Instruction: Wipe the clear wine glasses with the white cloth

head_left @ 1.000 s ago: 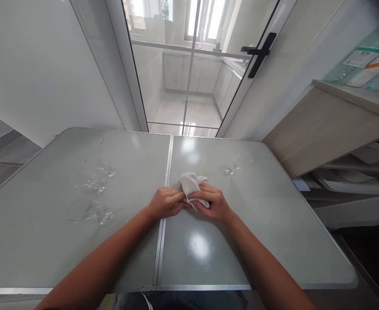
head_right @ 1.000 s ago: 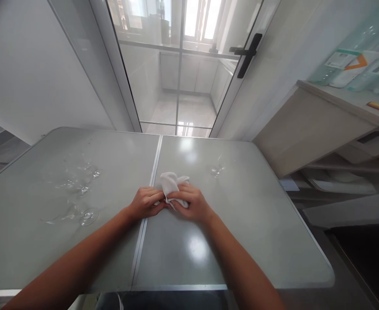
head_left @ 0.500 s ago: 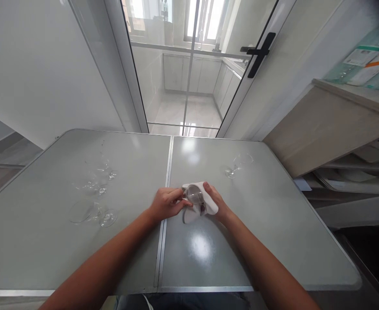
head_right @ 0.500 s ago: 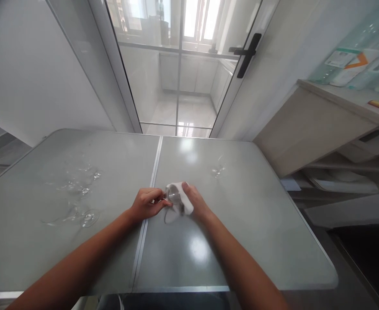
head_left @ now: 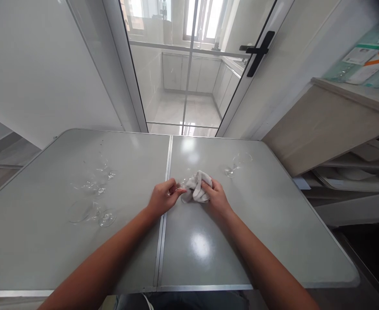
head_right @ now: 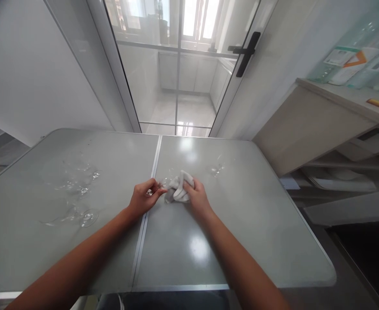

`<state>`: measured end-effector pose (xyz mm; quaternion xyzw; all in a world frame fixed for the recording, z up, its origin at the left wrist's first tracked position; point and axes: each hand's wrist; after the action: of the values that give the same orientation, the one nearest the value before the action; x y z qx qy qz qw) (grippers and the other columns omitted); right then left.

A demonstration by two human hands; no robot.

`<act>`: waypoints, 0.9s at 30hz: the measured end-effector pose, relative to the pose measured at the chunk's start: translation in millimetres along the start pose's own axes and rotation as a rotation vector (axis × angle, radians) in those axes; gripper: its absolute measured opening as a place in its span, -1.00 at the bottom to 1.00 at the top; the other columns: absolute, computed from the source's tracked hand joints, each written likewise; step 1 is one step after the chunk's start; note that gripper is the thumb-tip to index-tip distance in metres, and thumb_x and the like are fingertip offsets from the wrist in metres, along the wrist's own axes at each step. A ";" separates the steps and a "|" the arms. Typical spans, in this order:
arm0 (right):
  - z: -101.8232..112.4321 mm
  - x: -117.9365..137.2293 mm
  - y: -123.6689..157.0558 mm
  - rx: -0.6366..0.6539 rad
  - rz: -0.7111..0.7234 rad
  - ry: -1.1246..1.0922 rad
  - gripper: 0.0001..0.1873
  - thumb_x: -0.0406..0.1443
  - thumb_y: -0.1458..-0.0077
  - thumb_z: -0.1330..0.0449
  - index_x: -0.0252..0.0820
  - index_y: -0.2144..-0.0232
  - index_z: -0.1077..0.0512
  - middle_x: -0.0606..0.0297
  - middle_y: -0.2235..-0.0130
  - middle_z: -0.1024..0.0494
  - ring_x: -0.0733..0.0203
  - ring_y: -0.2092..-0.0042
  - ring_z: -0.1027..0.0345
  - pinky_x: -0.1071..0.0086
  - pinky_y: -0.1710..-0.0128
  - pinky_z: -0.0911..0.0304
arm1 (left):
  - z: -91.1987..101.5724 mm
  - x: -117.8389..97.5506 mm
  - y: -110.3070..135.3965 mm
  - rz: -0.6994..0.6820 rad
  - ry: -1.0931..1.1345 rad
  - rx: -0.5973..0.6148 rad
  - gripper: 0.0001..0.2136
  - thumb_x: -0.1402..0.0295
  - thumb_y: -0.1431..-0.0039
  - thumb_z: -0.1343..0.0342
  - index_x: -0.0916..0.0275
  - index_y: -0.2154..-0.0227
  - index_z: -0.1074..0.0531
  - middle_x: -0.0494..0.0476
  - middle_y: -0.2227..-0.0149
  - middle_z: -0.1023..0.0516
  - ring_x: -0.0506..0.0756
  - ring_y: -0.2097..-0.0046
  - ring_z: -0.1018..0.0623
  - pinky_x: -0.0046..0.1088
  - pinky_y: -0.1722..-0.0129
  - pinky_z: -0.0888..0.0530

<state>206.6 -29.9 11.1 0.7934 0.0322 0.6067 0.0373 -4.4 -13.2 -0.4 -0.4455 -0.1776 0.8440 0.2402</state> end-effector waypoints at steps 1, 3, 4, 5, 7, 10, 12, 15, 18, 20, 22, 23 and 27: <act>-2.7 -0.6 2.2 0.069 -0.028 -0.052 -0.62 -0.07 -0.15 -0.30 -0.17 0.07 -0.50 0.20 0.25 -0.58 0.15 0.30 -0.41 0.33 0.29 -0.34 | -0.4 -0.3 -0.4 0.001 0.019 0.036 -0.69 0.25 -0.29 -0.15 0.17 0.49 -0.17 -0.11 0.55 -0.27 -0.06 0.53 -0.28 -0.56 0.49 -0.26; -7.3 -3.5 6.0 0.203 -0.060 -0.115 -0.59 -0.06 -0.20 -0.24 -0.14 0.00 -0.46 0.16 0.23 -0.59 0.12 0.28 -0.42 0.26 0.25 -0.37 | -1.4 -1.3 -0.5 -0.016 0.045 0.119 -0.78 0.34 -0.32 -0.05 0.16 0.45 -0.18 -0.09 0.52 -0.29 -0.05 0.52 -0.28 -0.56 0.49 -0.27; -8.5 -5.7 7.1 0.247 -0.050 -0.109 -0.59 -0.05 -0.22 -0.23 -0.13 -0.02 -0.44 0.16 0.23 -0.58 0.12 0.28 -0.42 0.24 0.24 -0.37 | -2.0 -1.9 -0.3 -0.024 0.051 0.143 -0.80 0.38 -0.32 -0.03 0.16 0.44 -0.18 -0.09 0.52 -0.29 -0.05 0.52 -0.27 -0.56 0.49 -0.26; -8.8 -7.9 7.7 0.276 -0.024 -0.073 -0.60 -0.05 -0.23 -0.22 -0.13 -0.01 -0.44 0.17 0.23 -0.58 0.13 0.29 -0.41 0.24 0.23 -0.36 | -2.3 -2.6 -0.1 -0.025 0.058 0.150 -0.80 0.39 -0.31 -0.03 0.16 0.43 -0.18 -0.09 0.52 -0.29 -0.05 0.52 -0.27 -0.56 0.49 -0.26; -7.1 -11.8 8.0 0.296 0.059 0.070 -0.64 -0.06 -0.25 -0.20 -0.17 0.05 -0.47 0.20 0.27 -0.56 0.16 0.30 -0.39 0.27 0.25 -0.34 | -2.3 -3.7 0.1 0.000 0.072 0.108 -0.79 0.37 -0.30 -0.07 0.16 0.44 -0.18 -0.10 0.53 -0.28 -0.05 0.52 -0.29 -0.56 0.49 -0.27; -2.8 -13.4 10.1 0.267 0.253 0.383 -0.70 -0.17 -0.29 -0.16 -0.22 0.06 -0.51 0.26 0.32 -0.55 0.21 0.34 -0.36 0.32 0.28 -0.32 | -0.5 -4.8 -1.6 0.064 0.077 -0.007 -0.77 0.34 -0.29 -0.11 0.16 0.45 -0.18 -0.11 0.53 -0.29 -0.06 0.51 -0.31 -0.57 0.48 -0.29; -1.8 -12.2 13.3 0.261 0.441 0.558 -0.63 -0.31 -0.26 -0.12 -0.18 -0.08 -0.49 0.24 0.25 -0.59 0.21 0.33 -0.40 0.33 0.26 -0.35 | 0.9 -5.4 -3.2 0.082 0.052 -0.051 -0.76 0.35 -0.29 -0.11 0.17 0.45 -0.18 -0.11 0.53 -0.30 -0.06 0.51 -0.32 -0.57 0.46 -0.30; -2.9 -9.6 17.0 0.244 0.708 0.676 -0.48 -0.46 -0.19 -0.03 -0.08 -0.14 -0.50 0.18 0.06 -0.62 0.16 0.19 -0.50 0.30 0.16 -0.40 | 1.7 -6.2 -3.7 0.057 0.019 -0.016 -0.80 0.40 -0.27 -0.08 0.17 0.44 -0.19 -0.10 0.52 -0.32 -0.05 0.50 -0.33 -0.57 0.46 -0.30; -3.6 -8.2 15.7 0.241 0.884 0.811 -0.40 -0.51 -0.17 0.03 0.00 -0.13 -0.50 0.19 -0.01 -0.61 0.11 0.02 -0.49 0.16 -0.03 -0.39 | 1.4 -5.9 -1.5 0.002 -0.016 0.072 -0.83 0.51 -0.16 -0.05 0.16 0.44 -0.19 -0.11 0.53 -0.32 -0.05 0.53 -0.30 -0.57 0.50 -0.26; -3.0 -7.7 13.2 0.264 0.968 0.928 -0.34 -0.53 -0.15 0.02 0.04 -0.21 -0.42 0.23 -0.05 -0.61 0.10 -0.04 -0.48 0.00 -0.21 -0.26 | 1.5 -5.1 0.3 -0.041 -0.059 0.095 -0.81 0.57 -0.04 -0.04 0.16 0.47 -0.17 -0.11 0.56 -0.30 -0.05 0.55 -0.28 -0.56 0.53 -0.21; -2.0 -6.9 11.0 0.286 1.010 1.012 -0.29 -0.53 -0.15 -0.01 0.07 -0.28 -0.32 0.25 -0.09 -0.58 0.09 -0.09 -0.46 -0.14 -0.34 -0.03 | 2.0 -4.0 1.3 -0.079 -0.098 0.089 -0.80 0.60 0.03 -0.03 0.16 0.48 -0.16 -0.11 0.58 -0.30 -0.04 0.56 -0.28 -0.54 0.53 -0.20; -1.6 -6.2 10.3 0.303 1.016 1.043 -0.28 -0.53 -0.16 -0.02 0.10 -0.30 -0.29 0.27 -0.11 -0.56 0.08 -0.11 -0.45 -0.18 -0.39 0.09 | 2.1 -3.4 1.7 -0.099 -0.106 0.089 -0.80 0.60 0.04 -0.02 0.16 0.47 -0.18 -0.10 0.58 -0.31 -0.03 0.56 -0.29 -0.54 0.53 -0.20; -1.2 -0.9 10.1 0.350 1.012 1.127 -0.26 -0.52 -0.17 -0.03 0.22 -0.30 -0.27 0.35 -0.12 -0.55 0.11 -0.10 -0.45 -0.20 -0.44 0.33 | 0.0 0.5 3.4 -0.185 -0.119 0.120 -0.77 0.58 0.05 -0.02 0.16 0.32 -0.30 -0.04 0.52 -0.45 0.02 0.53 -0.43 -0.51 0.51 -0.27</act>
<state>205.2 -40.1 11.6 0.2775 -0.2248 0.8478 -0.3921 -5.5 -15.7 -2.4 -0.3609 -0.1810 0.8524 0.3323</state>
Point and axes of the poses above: each hand's wrist, its own y-axis away from the middle knuckle, its own z-axis out of the back of the hand, x = y × z
